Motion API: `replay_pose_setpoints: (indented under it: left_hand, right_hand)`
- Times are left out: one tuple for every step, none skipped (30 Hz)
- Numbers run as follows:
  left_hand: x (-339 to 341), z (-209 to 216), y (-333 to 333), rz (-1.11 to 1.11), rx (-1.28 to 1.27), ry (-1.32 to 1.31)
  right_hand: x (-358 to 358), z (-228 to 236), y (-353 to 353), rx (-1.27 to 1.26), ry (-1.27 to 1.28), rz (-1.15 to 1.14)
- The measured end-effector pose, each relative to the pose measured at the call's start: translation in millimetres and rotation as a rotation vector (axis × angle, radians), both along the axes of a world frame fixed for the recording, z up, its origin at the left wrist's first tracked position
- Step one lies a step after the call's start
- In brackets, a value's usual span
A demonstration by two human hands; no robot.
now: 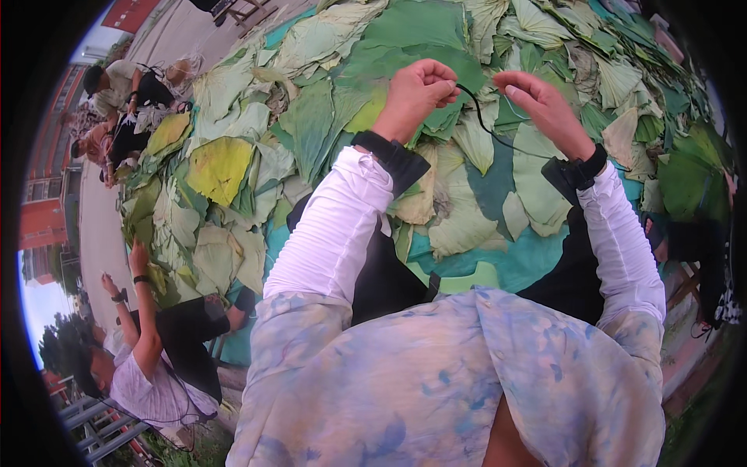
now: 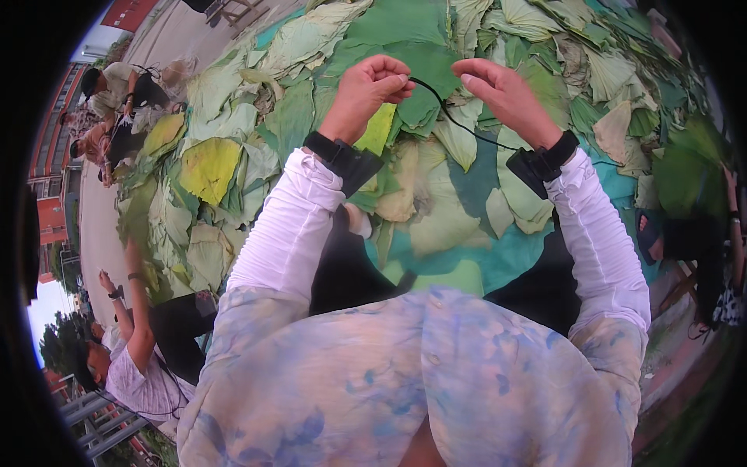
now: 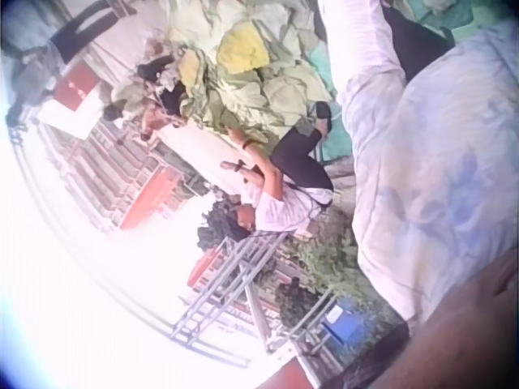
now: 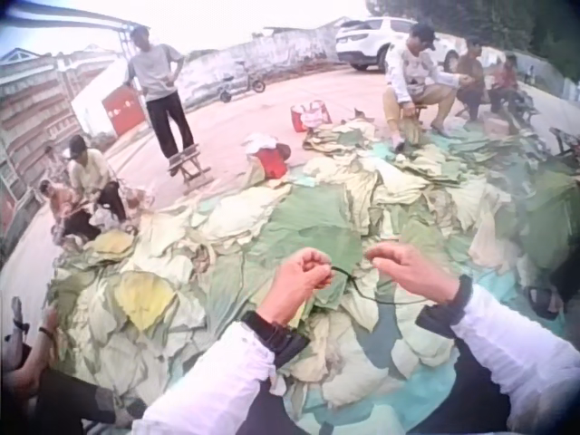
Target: The person sorts and stacks large green leaves on a tarp. They use a thin black string to tie bundles of leaves together by hand.
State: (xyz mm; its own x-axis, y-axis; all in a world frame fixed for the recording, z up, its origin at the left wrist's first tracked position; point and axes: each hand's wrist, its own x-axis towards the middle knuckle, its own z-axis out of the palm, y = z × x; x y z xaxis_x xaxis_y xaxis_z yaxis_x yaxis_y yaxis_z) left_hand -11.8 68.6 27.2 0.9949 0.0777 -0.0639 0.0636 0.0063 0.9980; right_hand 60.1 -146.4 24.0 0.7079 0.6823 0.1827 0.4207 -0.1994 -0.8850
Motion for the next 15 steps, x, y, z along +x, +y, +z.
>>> replay_pose_setpoints:
  left_hand:
    - [-2,-1,-11,-0.037,-0.044,-0.008]
    - [-4,-2,-22,-0.076,-0.087,-0.014]
    - [-5,-4,-30,-0.123,-0.094,-0.026]
    - [-5,-8,-38,-0.143,-0.072,-0.046]
    - [-5,-16,-40,-0.155,-0.072,-0.033]
    - [-7,-17,-42,-0.160,-0.015,-0.032]
    - [-9,-19,-44,-0.166,0.041,-0.027]
    - [-9,-22,-45,-0.156,0.045,-0.020]
    - [-8,-26,-44,-0.175,0.055,-0.016]
    - [-8,-30,-44,-0.195,0.066,-0.011]
    - [-8,-32,-46,-0.190,0.072,-0.001]
    - [-10,-34,-47,-0.227,0.000,0.028]
    - [-10,-37,-48,-0.262,-0.071,0.056]
    - [-11,-42,-50,-0.281,-0.106,0.039]
    - [-11,-47,-52,-0.272,-0.101,0.052]
  right_hand:
    - [-10,3,3,-0.003,-0.001,0.015]
    - [-21,5,5,-0.007,0.062,0.021]
    - [-28,5,8,-0.011,0.127,0.028]
    - [-33,-5,8,0.067,0.222,0.050]
    - [-40,-5,9,0.069,0.230,0.071]
    - [-46,-3,6,0.051,0.310,0.012]
    - [-50,-4,3,0.033,0.390,-0.047]
    - [-52,-8,-2,0.052,0.446,-0.071]
    - [-52,-11,-5,0.055,0.454,-0.060]
    - [-52,-13,-8,0.018,0.459,-0.083]
    - [-52,-17,-11,-0.018,0.463,-0.110]
    - [-53,-21,-12,-0.003,0.498,-0.130]
    - [-52,-24,-12,0.003,0.509,-0.121]
    - [-51,-25,-12,-0.063,0.497,-0.112]
    - [-50,-27,-13,-0.128,0.484,-0.101]
